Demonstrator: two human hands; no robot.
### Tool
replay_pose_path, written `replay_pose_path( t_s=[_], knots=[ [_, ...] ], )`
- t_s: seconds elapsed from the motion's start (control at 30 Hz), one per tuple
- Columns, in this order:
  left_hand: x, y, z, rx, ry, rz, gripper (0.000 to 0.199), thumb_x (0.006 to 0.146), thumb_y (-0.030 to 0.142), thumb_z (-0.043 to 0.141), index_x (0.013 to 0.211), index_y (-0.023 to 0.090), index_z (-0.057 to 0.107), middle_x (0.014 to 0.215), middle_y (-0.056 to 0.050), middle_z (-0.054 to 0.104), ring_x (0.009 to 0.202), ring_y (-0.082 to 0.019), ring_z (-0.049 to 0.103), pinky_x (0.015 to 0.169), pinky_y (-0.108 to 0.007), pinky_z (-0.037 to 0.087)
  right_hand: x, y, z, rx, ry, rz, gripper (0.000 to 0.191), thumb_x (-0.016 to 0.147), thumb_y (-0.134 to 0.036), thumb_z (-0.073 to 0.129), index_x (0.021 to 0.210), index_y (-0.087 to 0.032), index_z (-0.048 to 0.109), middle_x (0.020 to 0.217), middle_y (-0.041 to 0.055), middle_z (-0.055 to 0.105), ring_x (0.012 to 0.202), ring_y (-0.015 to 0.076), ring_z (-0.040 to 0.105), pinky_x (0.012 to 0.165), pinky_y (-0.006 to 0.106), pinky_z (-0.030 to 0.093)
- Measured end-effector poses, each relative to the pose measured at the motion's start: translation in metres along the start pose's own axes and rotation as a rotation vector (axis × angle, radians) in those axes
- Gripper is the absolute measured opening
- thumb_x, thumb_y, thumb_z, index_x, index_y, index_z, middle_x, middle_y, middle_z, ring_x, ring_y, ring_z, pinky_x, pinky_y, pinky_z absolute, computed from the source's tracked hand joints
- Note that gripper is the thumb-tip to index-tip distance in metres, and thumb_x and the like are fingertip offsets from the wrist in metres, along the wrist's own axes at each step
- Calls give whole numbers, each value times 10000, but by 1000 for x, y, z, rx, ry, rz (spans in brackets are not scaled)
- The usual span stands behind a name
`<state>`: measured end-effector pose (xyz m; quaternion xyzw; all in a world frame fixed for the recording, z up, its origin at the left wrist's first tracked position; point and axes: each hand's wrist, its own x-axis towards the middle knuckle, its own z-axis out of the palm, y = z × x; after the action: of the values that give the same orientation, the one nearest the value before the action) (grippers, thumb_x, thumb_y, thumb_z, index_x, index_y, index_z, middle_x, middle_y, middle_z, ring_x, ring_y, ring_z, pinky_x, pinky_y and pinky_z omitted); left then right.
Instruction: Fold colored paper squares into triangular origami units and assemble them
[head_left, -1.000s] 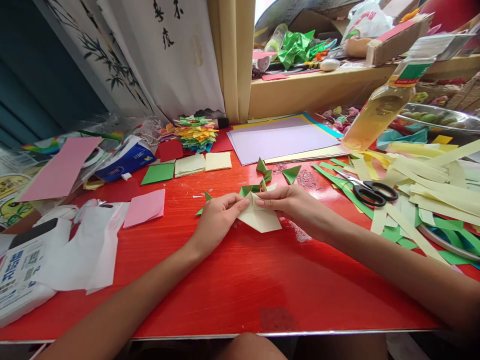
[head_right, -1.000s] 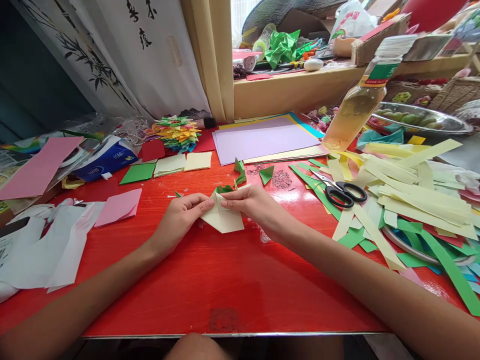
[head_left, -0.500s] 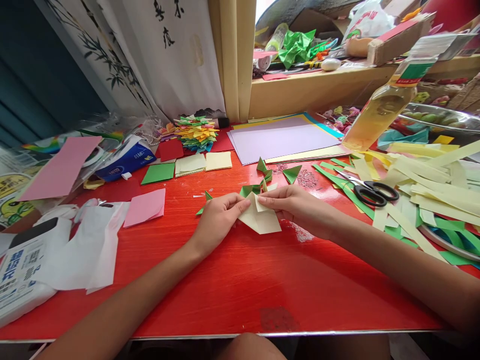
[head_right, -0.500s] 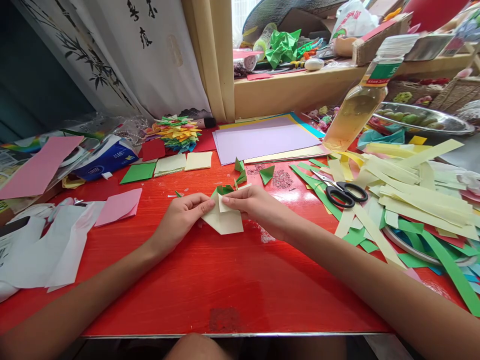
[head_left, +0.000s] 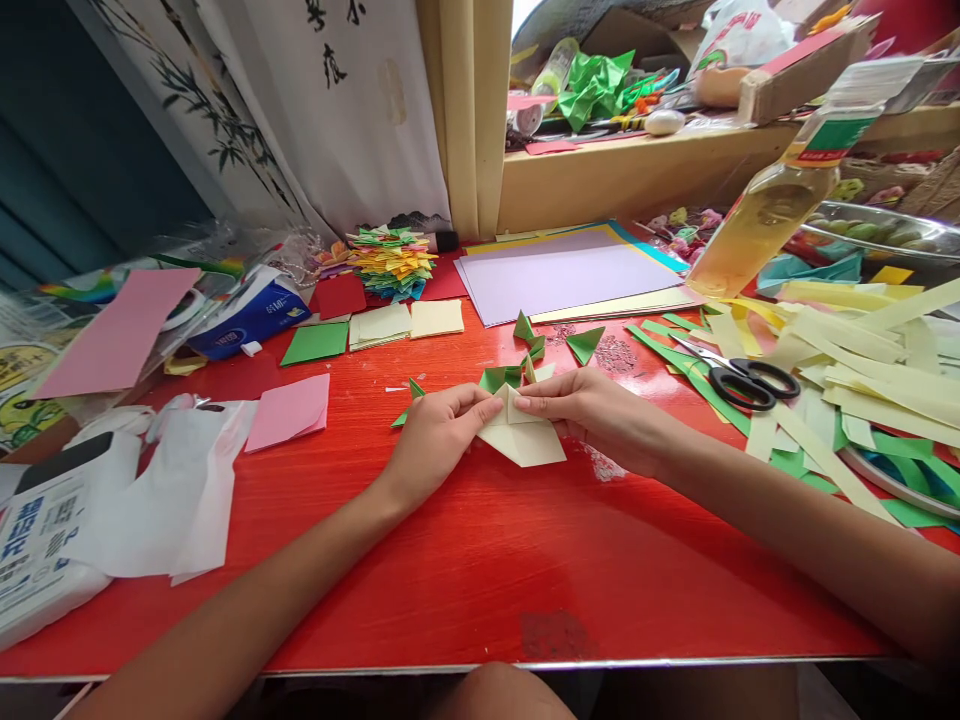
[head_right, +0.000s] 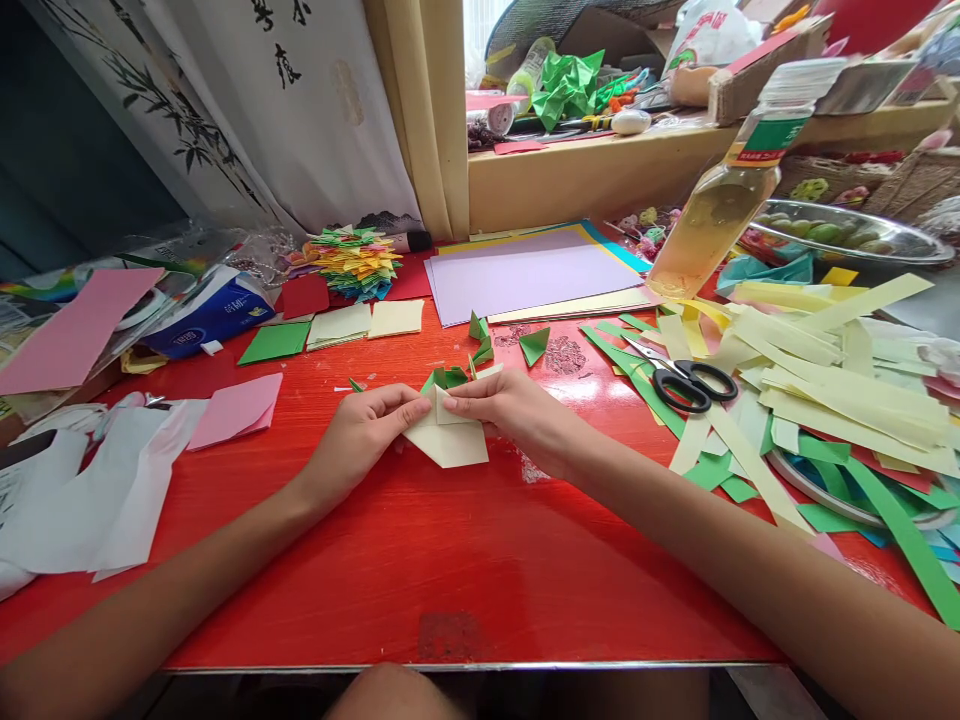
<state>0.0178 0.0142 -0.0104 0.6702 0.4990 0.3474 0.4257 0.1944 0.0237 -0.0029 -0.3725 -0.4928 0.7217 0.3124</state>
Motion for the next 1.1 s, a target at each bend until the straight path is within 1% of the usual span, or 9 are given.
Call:
replay_pose_path(
  t_s=[0.2,0.33,0.47,0.57,0.63,0.73,0.83,0.93,1.1],
  knots=[
    [-1,1,-1,98,16,38,273,808,399,459,715,174,584,605,26,507,549,-95,426,511,-214,318,1,0,-1,-110,45,-19,260,721,-327,633,917,-168,695,835,69,681,750,150,598,653,265,465],
    [-4,5,-2,296,110,221,220,805,376,488,750,183,576,704,8,575,625,-111,475,575,-221,346,0,2,2,-252,55,-22,247,701,-366,639,866,-194,708,790,45,677,714,161,584,638,286,449],
    [-4,9,-3,387,86,334,181,817,300,486,701,182,562,739,-7,577,692,-121,486,634,-224,354,0,4,6,-344,35,-8,228,710,-386,618,784,-189,705,755,40,666,687,164,576,609,288,439],
    [-3,10,-6,340,140,267,197,809,309,495,674,180,560,707,-2,559,676,-123,476,630,-230,352,0,2,5,-386,37,-23,231,714,-385,610,723,-168,688,699,36,642,619,137,552,546,263,422],
    [-1,10,-9,230,192,191,216,800,346,500,683,177,563,693,1,550,655,-122,470,607,-230,354,1,-2,2,-373,72,-50,221,710,-373,619,687,-160,673,656,29,622,603,127,549,545,252,433],
    [3,9,-14,-20,264,104,234,785,378,514,693,167,553,645,17,520,591,-97,445,542,-210,346,4,-6,-3,-263,174,-116,211,717,-362,625,714,-153,655,705,44,638,664,140,594,642,266,486],
    [5,9,-16,-232,307,51,228,776,380,530,713,162,530,594,30,510,494,-67,388,454,-188,314,6,-7,-6,-99,254,-208,296,766,-434,556,801,-151,635,804,80,657,708,154,627,704,291,511],
    [3,9,-12,-346,292,31,216,783,374,526,765,159,504,634,9,576,469,-62,400,432,-182,340,6,-6,-1,-22,231,-256,385,788,-509,483,868,-158,618,846,92,656,717,165,636,683,303,527],
    [-1,8,-3,-328,169,-10,215,764,368,546,784,161,494,689,-12,622,476,-72,451,451,-204,402,-1,-6,8,-185,121,-256,313,785,-402,543,969,-162,626,926,75,653,732,142,628,712,289,521]
  ],
)
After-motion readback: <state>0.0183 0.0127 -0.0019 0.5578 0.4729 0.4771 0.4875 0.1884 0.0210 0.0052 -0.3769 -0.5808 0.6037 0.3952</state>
